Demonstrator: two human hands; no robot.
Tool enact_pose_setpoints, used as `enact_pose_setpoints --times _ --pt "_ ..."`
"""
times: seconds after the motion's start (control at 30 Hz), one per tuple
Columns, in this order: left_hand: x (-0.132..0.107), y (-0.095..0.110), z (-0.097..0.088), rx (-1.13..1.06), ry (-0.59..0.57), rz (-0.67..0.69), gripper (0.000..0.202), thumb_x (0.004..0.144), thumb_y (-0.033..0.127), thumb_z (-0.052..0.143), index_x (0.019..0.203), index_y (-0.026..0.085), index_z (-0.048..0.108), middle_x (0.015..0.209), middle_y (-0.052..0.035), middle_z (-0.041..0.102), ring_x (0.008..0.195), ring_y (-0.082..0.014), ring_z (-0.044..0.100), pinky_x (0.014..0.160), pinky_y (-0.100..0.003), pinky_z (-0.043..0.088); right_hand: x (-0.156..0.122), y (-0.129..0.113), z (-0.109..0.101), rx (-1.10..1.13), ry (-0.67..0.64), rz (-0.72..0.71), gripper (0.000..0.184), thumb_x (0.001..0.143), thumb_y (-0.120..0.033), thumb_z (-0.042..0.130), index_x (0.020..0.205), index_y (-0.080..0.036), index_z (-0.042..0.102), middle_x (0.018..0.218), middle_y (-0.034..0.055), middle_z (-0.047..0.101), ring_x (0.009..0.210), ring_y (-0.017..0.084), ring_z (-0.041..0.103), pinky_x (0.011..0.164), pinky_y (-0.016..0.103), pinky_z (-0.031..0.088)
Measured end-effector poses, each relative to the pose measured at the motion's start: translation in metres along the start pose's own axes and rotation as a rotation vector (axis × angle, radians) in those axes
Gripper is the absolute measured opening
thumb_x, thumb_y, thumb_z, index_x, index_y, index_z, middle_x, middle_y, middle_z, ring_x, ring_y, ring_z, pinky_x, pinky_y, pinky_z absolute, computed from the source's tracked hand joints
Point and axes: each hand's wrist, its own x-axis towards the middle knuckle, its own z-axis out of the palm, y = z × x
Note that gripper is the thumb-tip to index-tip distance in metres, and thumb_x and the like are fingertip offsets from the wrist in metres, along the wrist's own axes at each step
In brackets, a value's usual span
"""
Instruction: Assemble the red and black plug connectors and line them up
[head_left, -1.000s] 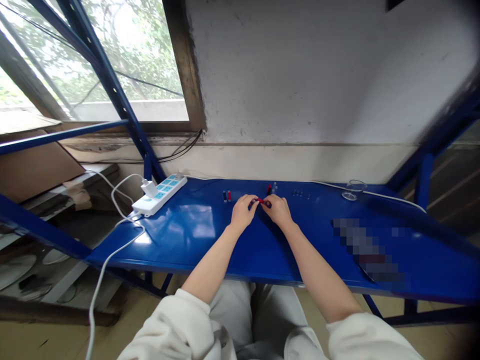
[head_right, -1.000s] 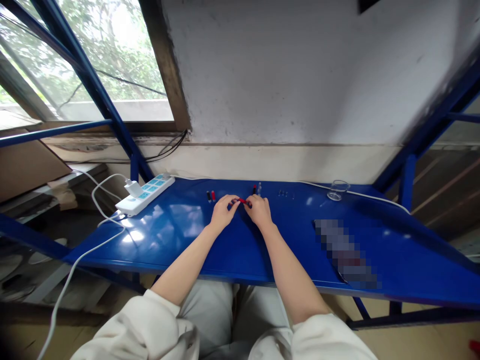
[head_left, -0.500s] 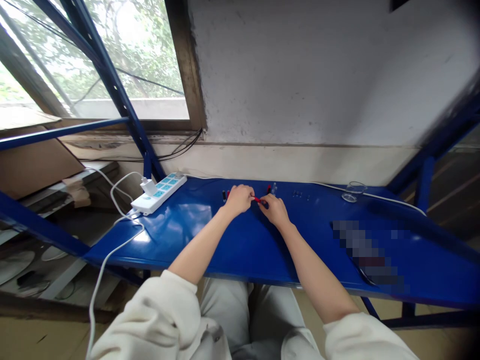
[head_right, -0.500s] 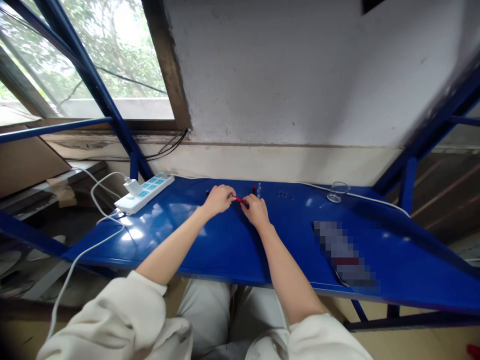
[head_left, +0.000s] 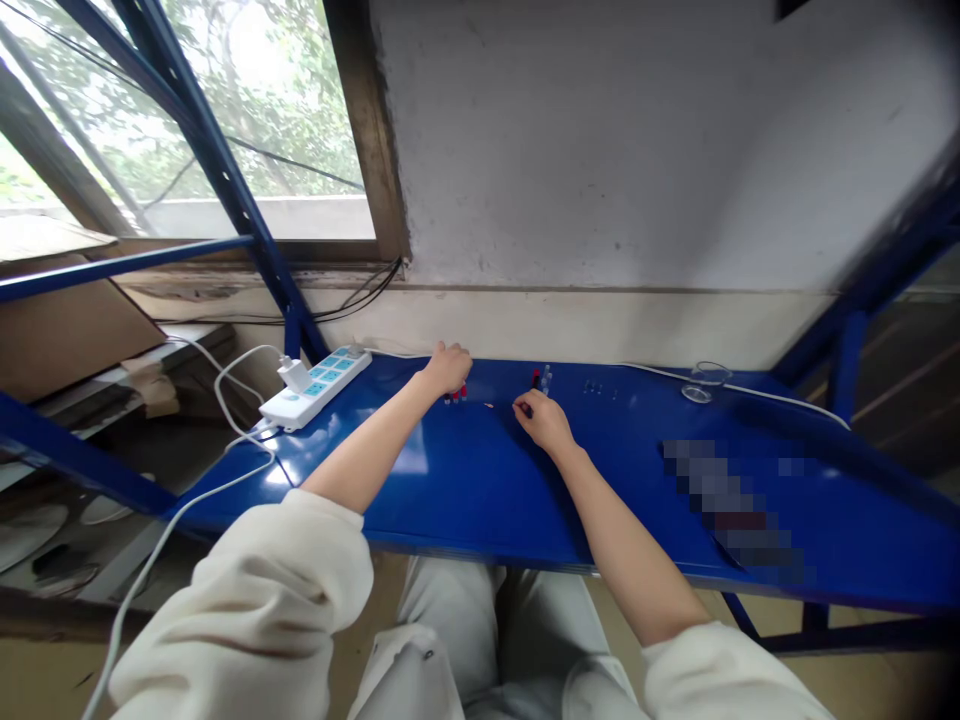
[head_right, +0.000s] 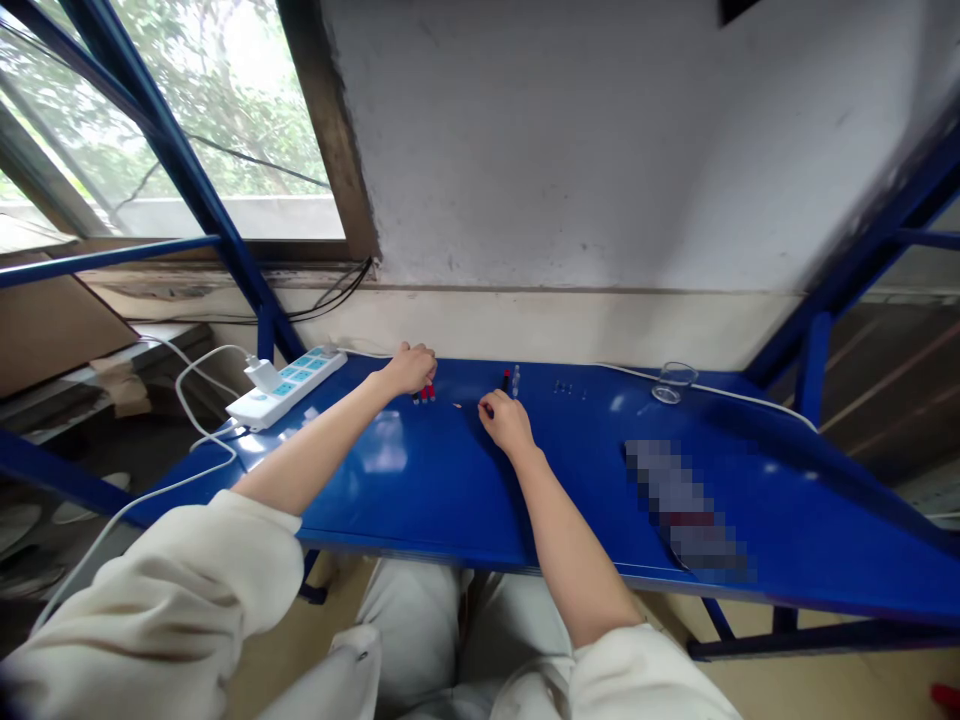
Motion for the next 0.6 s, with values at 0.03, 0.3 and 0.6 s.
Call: enact_pose_setpoints --times 0.03,0.3,0.6 --pt "-0.001 0.0 0.002 0.003 0.001 0.0 0.009 0.066 0.007 0.055 0.064 0.014 0.06 0.084 -0.0106 0.059 0.09 -0.0244 0.048 0.084 -0.04 0.029 0.0 0.0 0.0 0.002 -0.004 0.0 0.017 0.079 -0.022 0.043 0.081 -0.019 0.059 0.076 0.0026 0.056 0.062 0.011 0.051 0.057 0.022 0.035" --pt "-0.001 0.001 0.008 0.013 0.028 0.013 0.013 0.067 0.005 0.05 0.065 0.014 0.059 0.085 -0.0111 0.058 0.09 -0.0243 0.047 0.085 -0.042 0.029 0.0 0.0 -0.001 -0.003 -0.023 0.013 0.017 0.08 -0.022 0.043 0.081 -0.019 0.059 0.076 0.0024 0.056 0.061 0.011 0.051 0.055 0.022 0.035" --pt "0.002 -0.002 0.016 -0.035 0.026 -0.015 0.015 0.065 0.005 0.05 0.069 0.016 0.059 0.082 -0.0088 0.062 0.085 -0.0218 0.05 0.085 -0.041 0.028 0.0 0.001 0.001 -0.018 -0.014 0.01 0.017 0.08 -0.023 0.042 0.081 -0.019 0.059 0.075 0.002 0.056 0.061 0.011 0.051 0.057 0.023 0.036"
